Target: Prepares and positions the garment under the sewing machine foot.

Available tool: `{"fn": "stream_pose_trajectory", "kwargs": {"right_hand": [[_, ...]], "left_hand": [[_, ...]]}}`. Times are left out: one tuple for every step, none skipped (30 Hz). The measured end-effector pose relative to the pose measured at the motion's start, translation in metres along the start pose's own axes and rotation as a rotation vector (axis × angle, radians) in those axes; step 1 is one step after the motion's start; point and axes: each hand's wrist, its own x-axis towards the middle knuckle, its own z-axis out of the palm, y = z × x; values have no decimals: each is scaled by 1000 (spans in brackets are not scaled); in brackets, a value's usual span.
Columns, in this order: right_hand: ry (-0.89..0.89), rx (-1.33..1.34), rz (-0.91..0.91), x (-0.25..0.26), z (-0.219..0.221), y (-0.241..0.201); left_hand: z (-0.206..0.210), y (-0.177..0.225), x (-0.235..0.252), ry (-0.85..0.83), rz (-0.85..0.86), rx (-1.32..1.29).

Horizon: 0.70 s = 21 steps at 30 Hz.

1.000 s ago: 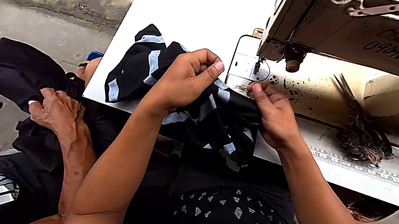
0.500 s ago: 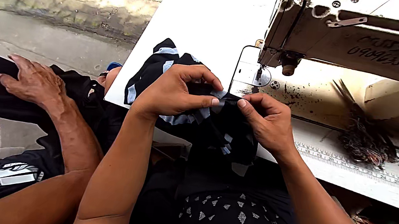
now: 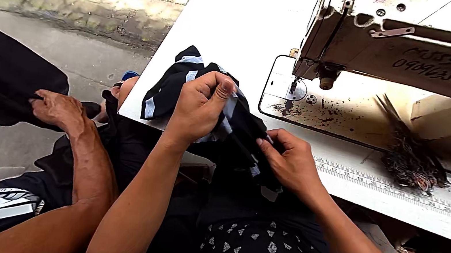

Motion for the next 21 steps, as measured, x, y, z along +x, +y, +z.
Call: {"fn": "stream_pose_trajectory", "kwargs": {"right_hand": [[-81, 120, 66, -5, 8, -9], [-169, 297, 120, -9, 15, -23], [-225, 515, 177, -13, 21, -41], [-237, 730, 248, -17, 26, -59], [-214, 904, 331, -21, 28, -71], [-161, 1012, 418, -26, 30, -75], [-96, 1044, 509, -34, 32, -71], [-33, 1015, 597, -42, 35, -59], [16, 938, 668, -50, 38, -43], [35, 835, 719, -59, 39, -27], [11, 722, 742, -68, 35, -15], [-59, 594, 737, -74, 27, -8], [-144, 460, 685, -80, 14, -4], [-196, 313, 585, -85, -2, -2], [-182, 149, 423, -88, -17, 0], [-132, -25, 223, -86, -31, 4], [-80, -197, 15, -77, -45, 9], [-44, -367, -185, -64, -57, 16], [-49, -507, -346, -47, -68, 22], [-89, -612, -451, -31, -76, 28], [-154, -689, -515, -14, -81, 34]], "left_hand": [[-3, 1, 6, 32, 84, 138], [-7, 6, 17, 45, 210, 299], [-9, 14, 34, 42, 360, 451], [-7, 23, 51, 17, 516, 564], [2, 28, 67, -33, 651, 629], [19, 28, 79, -120, 760, 658], [43, 19, 80, -240, 829, 655], [69, 2, 74, -365, 868, 623], [92, -18, 64, -467, 878, 580], [110, -38, 55, -531, 859, 551], [121, -52, 48, -570, 809, 540], [128, -59, 44, -587, 752, 540], [129, -59, 43, -585, 705, 547], [124, -54, 40, -569, 655, 563], [113, -42, 36, -537, 586, 580], [99, -27, 30, -486, 500, 607], [81, -11, 21, -414, 394, 646], [65, 4, 7, -317, 277, 686], [52, 12, -10, -212, 149, 735], [43, 13, -26, -137, 16, 781], [38, 7, -40, -110, -112, 821]]}}
